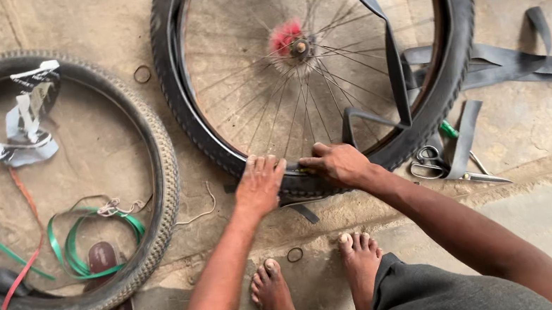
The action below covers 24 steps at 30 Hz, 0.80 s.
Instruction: The person is repairing a bicycle tire by inserting a new inner tube into the tire and rim. They carefully tuck the tube into the tire and then work to seat the tire bead onto the rim by hand.
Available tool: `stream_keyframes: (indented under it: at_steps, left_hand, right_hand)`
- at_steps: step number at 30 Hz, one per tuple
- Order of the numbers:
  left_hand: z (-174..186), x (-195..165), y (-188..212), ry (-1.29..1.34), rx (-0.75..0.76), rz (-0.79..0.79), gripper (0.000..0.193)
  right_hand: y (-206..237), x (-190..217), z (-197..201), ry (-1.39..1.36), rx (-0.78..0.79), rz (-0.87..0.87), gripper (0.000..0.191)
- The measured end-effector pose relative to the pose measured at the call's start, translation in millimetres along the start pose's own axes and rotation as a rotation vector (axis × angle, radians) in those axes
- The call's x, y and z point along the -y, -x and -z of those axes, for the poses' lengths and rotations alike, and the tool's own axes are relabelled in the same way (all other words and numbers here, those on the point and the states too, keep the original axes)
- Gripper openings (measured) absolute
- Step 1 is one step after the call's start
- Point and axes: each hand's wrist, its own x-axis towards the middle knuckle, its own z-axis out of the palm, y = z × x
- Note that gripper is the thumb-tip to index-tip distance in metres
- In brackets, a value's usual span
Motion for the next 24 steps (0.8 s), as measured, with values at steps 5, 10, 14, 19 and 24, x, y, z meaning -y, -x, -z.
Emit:
stream_keyframes:
  at_steps: [5,10,14,19,24]
  left_hand:
    - [-9.8,2.4,7.4,0.227,-0.08,0.039,0.055]
    - [-57.7,15.6,-0.1,0.131,-0.172,-0.031,0.038]
    - [-69.9,2.9,2.8,0.097,-0.261,0.003,0.035]
    - [-36.5,-39.8,-21.5,0.055,0.24,0.109,0.04]
    - [-4.4,-45.3,-14.9,0.171,0.198,0.067,0.064]
  right_hand:
    - [-21.2,-3.7,5.2,-0.297,0.263,-0.007,0.042]
    - [-31.1,-8.7,8.2,-0.524,0.383,0.04,0.039]
    - [-38.9,15.9,4.9,-0.108,0.555,-0.034,0.047]
    - [-31.5,18.6,-2.9,-0.032,0.394,-0.137,0.047]
    - [10.3,-7.8,-1.3,-0.205,-0.277,0.192,0.026]
